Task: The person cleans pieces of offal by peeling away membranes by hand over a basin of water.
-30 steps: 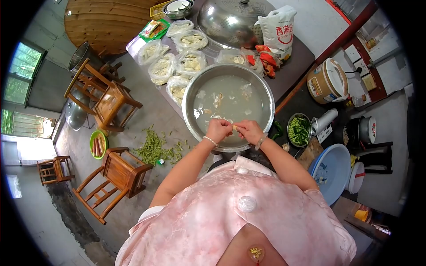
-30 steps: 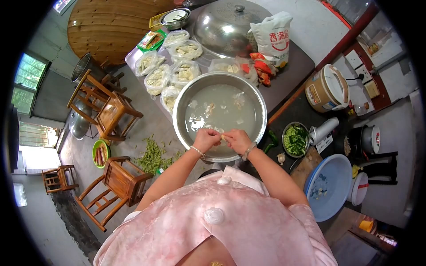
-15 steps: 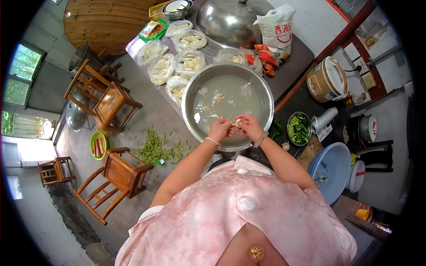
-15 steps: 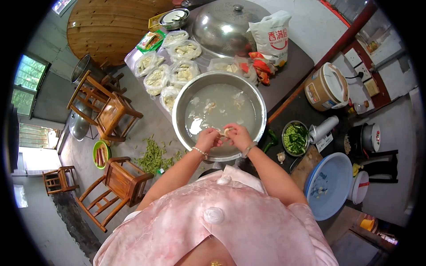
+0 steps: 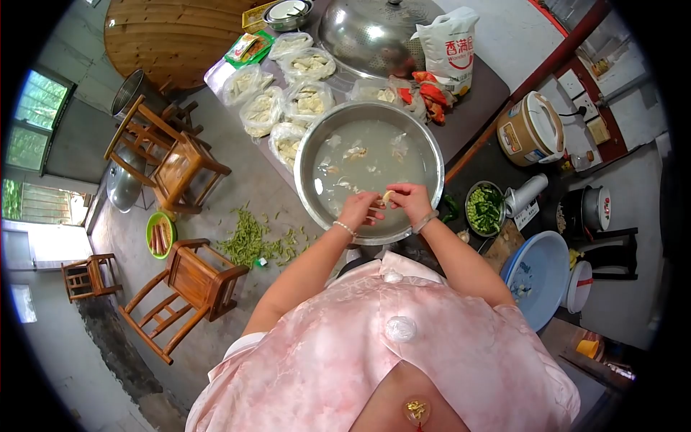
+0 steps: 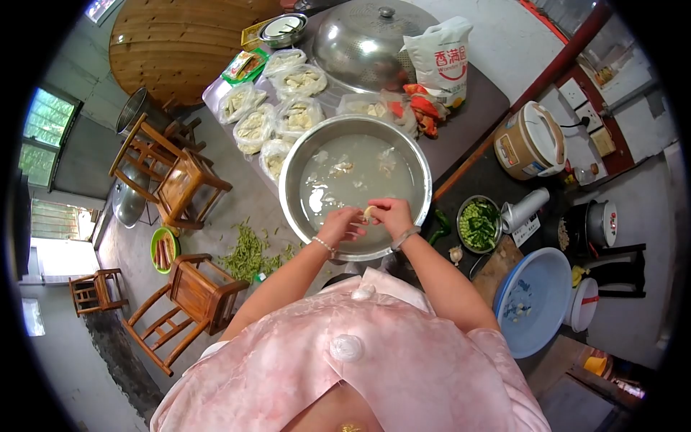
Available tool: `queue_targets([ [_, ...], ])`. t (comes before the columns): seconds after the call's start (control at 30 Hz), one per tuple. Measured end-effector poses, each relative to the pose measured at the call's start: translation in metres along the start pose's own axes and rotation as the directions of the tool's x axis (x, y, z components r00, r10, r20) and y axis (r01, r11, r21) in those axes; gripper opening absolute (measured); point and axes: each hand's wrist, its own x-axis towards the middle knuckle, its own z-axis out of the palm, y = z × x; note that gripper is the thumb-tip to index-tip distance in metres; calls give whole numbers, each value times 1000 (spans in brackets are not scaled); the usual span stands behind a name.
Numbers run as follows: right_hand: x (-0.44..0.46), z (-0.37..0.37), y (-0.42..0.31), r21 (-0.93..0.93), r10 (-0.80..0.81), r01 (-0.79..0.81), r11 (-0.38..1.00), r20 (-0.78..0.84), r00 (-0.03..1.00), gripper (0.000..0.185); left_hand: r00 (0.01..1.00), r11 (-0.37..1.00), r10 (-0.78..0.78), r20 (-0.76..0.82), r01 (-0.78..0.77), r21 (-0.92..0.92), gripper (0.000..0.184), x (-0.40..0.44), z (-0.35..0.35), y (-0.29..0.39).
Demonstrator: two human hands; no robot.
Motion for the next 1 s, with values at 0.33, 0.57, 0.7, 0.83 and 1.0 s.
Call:
queue_targets([
  [0.33, -8, 6, -12, -79, -56, 53, 995, -44, 997, 15, 994, 989, 80, 71, -88, 117, 16, 5, -2, -4],
  [0.57, -6, 6, -8, -80, -76, 72, 994, -48, 996, 12, 995, 988, 96, -24, -93, 122, 15, 3, 4, -3],
  [0.7, -5, 2, -8, 192, 147, -147, 970, 15, 989, 12, 993, 983, 116, -14, -112, 145, 14, 4, 1, -6],
  [0.83, -6, 1, -8, 119, 190, -193, 974, 30, 981, 15, 993, 980, 117, 25, -119, 157, 13, 5, -5, -4],
  [1.0, 1, 3, 12, -233, 0, 17, 972, 74, 997, 21, 993, 983, 117, 26, -120, 136, 12, 4, -5, -3],
])
